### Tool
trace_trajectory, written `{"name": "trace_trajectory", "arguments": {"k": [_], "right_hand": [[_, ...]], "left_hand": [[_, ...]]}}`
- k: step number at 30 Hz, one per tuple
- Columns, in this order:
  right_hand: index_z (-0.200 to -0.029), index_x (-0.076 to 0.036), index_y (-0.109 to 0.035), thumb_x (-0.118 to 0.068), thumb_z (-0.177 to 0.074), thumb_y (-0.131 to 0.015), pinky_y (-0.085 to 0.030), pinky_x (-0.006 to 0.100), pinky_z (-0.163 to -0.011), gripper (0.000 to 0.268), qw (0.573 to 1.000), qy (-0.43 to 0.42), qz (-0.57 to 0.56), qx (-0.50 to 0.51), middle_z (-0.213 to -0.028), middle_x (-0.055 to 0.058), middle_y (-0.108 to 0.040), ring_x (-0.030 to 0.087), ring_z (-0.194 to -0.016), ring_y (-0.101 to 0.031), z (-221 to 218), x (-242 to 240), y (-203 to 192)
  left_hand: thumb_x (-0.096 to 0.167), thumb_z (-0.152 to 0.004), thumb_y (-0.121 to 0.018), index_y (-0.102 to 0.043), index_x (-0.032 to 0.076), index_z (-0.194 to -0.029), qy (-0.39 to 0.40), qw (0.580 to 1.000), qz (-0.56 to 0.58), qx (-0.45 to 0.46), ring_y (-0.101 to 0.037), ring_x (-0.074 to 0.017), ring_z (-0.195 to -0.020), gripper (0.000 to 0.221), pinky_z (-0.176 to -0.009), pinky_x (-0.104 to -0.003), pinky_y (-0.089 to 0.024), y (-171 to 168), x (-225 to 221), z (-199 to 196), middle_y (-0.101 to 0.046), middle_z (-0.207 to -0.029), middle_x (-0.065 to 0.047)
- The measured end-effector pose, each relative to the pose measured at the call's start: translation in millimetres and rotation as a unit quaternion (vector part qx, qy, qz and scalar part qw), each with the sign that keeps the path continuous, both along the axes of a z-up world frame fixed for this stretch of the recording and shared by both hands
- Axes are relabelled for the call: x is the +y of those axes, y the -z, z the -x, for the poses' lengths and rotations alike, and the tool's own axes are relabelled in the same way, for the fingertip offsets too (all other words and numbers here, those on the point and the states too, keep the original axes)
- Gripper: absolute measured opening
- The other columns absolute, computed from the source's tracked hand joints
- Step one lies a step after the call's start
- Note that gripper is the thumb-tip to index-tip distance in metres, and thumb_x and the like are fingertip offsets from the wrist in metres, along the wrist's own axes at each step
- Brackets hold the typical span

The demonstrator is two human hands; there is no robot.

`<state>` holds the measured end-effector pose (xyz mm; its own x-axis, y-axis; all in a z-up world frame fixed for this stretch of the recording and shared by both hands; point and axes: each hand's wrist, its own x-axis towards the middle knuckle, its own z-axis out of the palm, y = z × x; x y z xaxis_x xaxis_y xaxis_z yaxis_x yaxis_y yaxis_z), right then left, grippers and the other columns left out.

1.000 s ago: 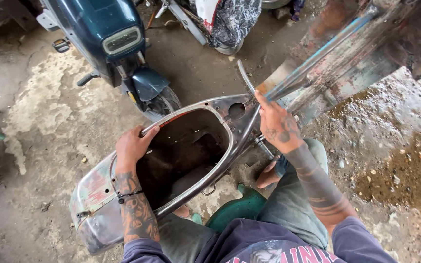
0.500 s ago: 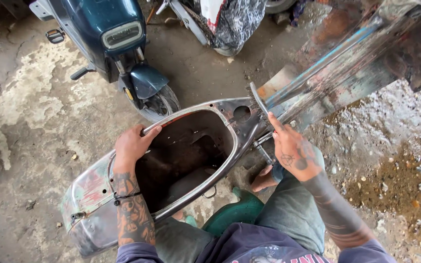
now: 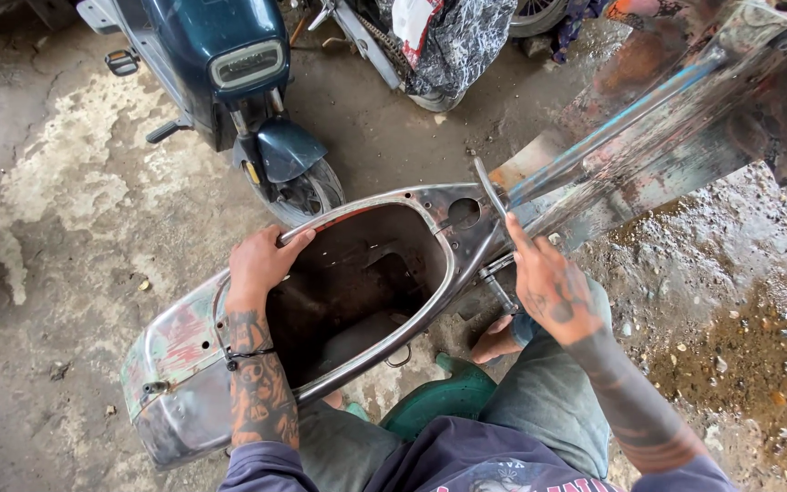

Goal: Using a wire brush to clean the surface of a motorcycle frame.

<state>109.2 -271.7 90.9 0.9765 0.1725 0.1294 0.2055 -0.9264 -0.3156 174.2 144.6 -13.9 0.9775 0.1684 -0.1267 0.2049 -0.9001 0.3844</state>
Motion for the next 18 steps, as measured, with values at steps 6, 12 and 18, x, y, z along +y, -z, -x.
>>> {"name": "trace_trajectory", "arguments": {"k": [6,12,18], "right_hand": [[-0.157,-0.022,-0.041,-0.015,-0.098,-0.051,-0.055,0.053,-0.065,0.06,0.997,0.04,-0.004,0.06,-0.099,0.024,-0.066,0.046,-0.074,-0.068,29.9,1.0,-0.4],[-0.157,-0.019,-0.046,-0.015,-0.101,-0.054,-0.056,0.053,-0.074,0.057,0.998,0.011,-0.013,-0.067,-0.104,0.03,-0.064,0.051,-0.087,-0.066,-2.5,2.7,19.6],[-0.154,-0.016,-0.045,-0.011,-0.096,-0.052,-0.053,0.057,-0.077,0.059,0.999,0.024,-0.025,-0.016,-0.104,0.024,-0.065,0.05,-0.087,-0.066,-30.1,14.3,9.0]], "left_hand": [[0.078,-0.087,-0.055,-0.076,0.007,-0.104,0.004,1.0,-0.015,0.002,-0.071,-0.0406,-0.096,0.076,-0.092,-0.053,-0.048,-4.0,-2.2,0.9,-0.075,-0.092,-0.022],[0.078,-0.087,-0.055,-0.076,0.006,-0.103,0.0,1.0,-0.009,-0.007,-0.07,-0.0419,-0.097,0.076,-0.088,-0.051,-0.051,-1.9,-1.4,0.7,-0.075,-0.094,-0.023],[0.078,-0.086,-0.055,-0.076,0.007,-0.106,-0.002,1.0,-0.013,-0.004,-0.071,-0.0413,-0.097,0.076,-0.086,-0.051,-0.051,-0.5,-1.9,-0.5,-0.075,-0.094,-0.023]]}}
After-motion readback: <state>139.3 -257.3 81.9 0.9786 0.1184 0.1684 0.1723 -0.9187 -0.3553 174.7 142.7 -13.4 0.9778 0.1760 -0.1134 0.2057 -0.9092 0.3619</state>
